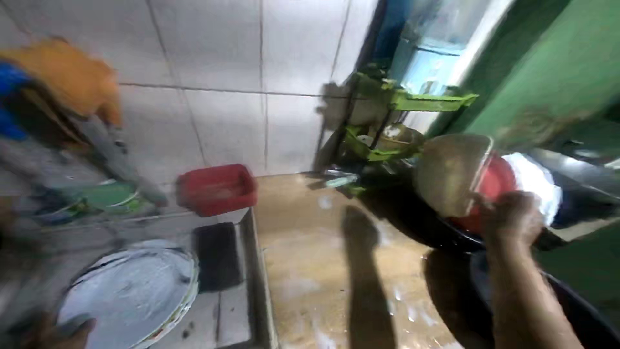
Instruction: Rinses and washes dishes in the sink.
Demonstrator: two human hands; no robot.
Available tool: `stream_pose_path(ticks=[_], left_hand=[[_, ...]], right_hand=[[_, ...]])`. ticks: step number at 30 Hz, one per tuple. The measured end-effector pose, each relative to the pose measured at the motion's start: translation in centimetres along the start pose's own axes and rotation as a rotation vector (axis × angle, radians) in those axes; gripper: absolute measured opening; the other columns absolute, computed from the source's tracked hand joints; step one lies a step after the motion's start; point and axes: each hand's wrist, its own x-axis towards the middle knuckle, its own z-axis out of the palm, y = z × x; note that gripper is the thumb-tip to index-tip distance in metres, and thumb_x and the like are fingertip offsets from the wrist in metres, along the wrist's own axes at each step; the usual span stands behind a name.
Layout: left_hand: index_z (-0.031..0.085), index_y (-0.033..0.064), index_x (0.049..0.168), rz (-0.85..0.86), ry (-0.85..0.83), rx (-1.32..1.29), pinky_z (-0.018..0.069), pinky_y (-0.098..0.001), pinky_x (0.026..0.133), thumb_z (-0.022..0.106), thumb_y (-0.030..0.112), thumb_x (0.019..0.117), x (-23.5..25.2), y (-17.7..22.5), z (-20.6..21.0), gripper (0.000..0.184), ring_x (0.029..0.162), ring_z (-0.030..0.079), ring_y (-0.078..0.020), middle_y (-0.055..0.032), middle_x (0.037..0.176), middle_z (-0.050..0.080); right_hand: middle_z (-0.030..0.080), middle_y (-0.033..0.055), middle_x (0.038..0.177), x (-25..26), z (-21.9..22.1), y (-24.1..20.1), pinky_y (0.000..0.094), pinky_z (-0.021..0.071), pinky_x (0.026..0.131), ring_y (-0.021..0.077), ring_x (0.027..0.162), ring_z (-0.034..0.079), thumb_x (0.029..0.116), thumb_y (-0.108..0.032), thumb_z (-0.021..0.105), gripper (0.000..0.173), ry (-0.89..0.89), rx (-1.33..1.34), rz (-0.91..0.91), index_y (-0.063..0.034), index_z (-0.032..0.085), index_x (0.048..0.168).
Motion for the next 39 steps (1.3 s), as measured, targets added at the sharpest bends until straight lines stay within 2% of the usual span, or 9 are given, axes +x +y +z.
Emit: stream_pose_path(ticks=[3, 7, 13, 16, 20, 27, 34, 36, 39], left_hand=[[0.033, -0.0097, 0.152, -0.136, -0.025, 0.021, 0.0311, -0.0545, 0.118, 0.059, 0.012, 0.1037, -0.7, 4.3, -0.9, 0.059, 0.142, 0.041, -0.0449, -0.035, 0.15, 0.042], [0.046, -0.0064, 0.146, -0.092, -0.067, 0.08, 0.0395, -0.0603, 0.111, 0.067, 0.015, 0.0997, 4.4, -0.7, -1.4, 0.056, 0.132, 0.051, -0.0468, -0.0328, 0.141, 0.053], [0.051, -0.0044, 0.14, -0.136, -0.153, -0.061, 0.0458, -0.059, 0.103, 0.069, 0.018, 0.0987, 6.7, -4.1, -2.2, 0.051, 0.12, 0.059, -0.0437, -0.0305, 0.131, 0.059], [0.049, -0.0012, 0.143, -0.14, -0.177, 0.066, 0.047, -0.0604, 0.103, 0.073, 0.028, 0.0957, 6.6, -3.7, -2.2, 0.061, 0.121, 0.06, -0.0419, -0.0268, 0.131, 0.061], [0.047, -0.0029, 0.145, -0.159, -0.196, 0.191, 0.0449, -0.0591, 0.107, 0.075, 0.039, 0.0922, 7.0, -1.8, -2.7, 0.073, 0.13, 0.055, -0.0415, -0.027, 0.14, 0.056], [0.05, -0.0059, 0.137, -0.195, -0.292, -0.037, 0.0482, -0.0617, 0.1, 0.078, 0.031, 0.0908, 9.2, -3.3, -3.4, 0.066, 0.119, 0.06, -0.0443, -0.0292, 0.127, 0.061], [0.047, -0.0031, 0.144, -0.118, -0.316, -0.349, 0.0485, -0.0538, 0.103, 0.068, 0.018, 0.0991, 6.6, -3.0, -3.4, 0.054, 0.121, 0.061, -0.0376, -0.0267, 0.131, 0.061], [0.042, 0.0009, 0.149, -0.138, -0.34, -0.458, 0.0489, -0.0521, 0.102, 0.059, 0.019, 0.1048, 5.9, -2.1, -3.1, 0.051, 0.123, 0.059, -0.0357, -0.0255, 0.136, 0.057], [0.034, 0.0075, 0.157, -0.243, -0.303, -0.719, 0.0426, -0.0553, 0.108, 0.045, 0.027, 0.1105, 5.5, -1.3, -2.5, 0.051, 0.135, 0.049, -0.0355, -0.0225, 0.151, 0.047]], right_hand=[[0.06, 0.0407, 0.118, -6.0, 3.6, -4.8, 0.074, 0.0424, 0.094, 0.0581, 0.111, 0.059, 0.1029, -0.025, 0.061, 0.045, -0.076, 0.088, -0.247, 0.012, 0.055, 0.127], [0.07, 0.0241, 0.1, -18.5, 11.9, -12.0, 0.0577, 0.0575, 0.077, 0.0375, 0.087, 0.07, 0.0977, -0.008, 0.068, 0.021, -0.522, 0.2, -0.634, 0.007, 0.065, 0.112], [0.057, 0.0138, 0.146, -36.0, 19.8, -24.4, 0.0512, 0.0401, 0.115, 0.0318, 0.138, 0.052, 0.1017, -0.028, 0.062, 0.039, -1.202, 0.037, -1.008, -0.0115, 0.065, 0.137], [0.029, 0.0143, 0.168, -41.2, 23.9, -29.0, 0.0546, 0.013, 0.127, 0.0309, 0.158, 0.02, 0.1044, -0.037, 0.056, 0.062, -1.19, -0.131, -0.96, -0.0122, 0.039, 0.159], [0.006, 0.0227, 0.171, -47.1, 28.7, -31.9, 0.0642, -0.0005, 0.124, 0.0396, 0.159, 0.001, 0.1094, -0.043, 0.038, 0.071, -1.004, -0.241, -0.807, -0.0006, 0.019, 0.163], [0.028, 0.0083, 0.169, -48.1, 29.1, -32.7, 0.0592, 0.0077, 0.127, 0.0317, 0.159, 0.016, 0.1089, -0.043, 0.041, 0.053, -1.177, -0.008, -1.196, -0.0251, 0.04, 0.159], [0.018, 0.0266, 0.168, -45.6, 32.2, -33.8, 0.0627, 0.008, 0.125, 0.0446, 0.157, 0.013, 0.1097, -0.036, 0.043, 0.065, -0.806, -0.066, -0.697, 0.0008, 0.026, 0.161], [0.015, 0.0312, 0.167, -47.4, 32.6, -36.1, 0.0667, 0.008, 0.123, 0.0494, 0.156, 0.01, 0.105, -0.032, 0.053, 0.069, -0.863, -0.028, -0.753, 0.0013, 0.028, 0.16], [0.038, 0.0181, 0.163, -50.2, 31.9, -40.2, 0.0619, 0.0244, 0.122, 0.0387, 0.152, 0.032, 0.1047, -0.038, 0.048, 0.057, -0.874, 0.009, -0.954, -0.007, 0.048, 0.152]])
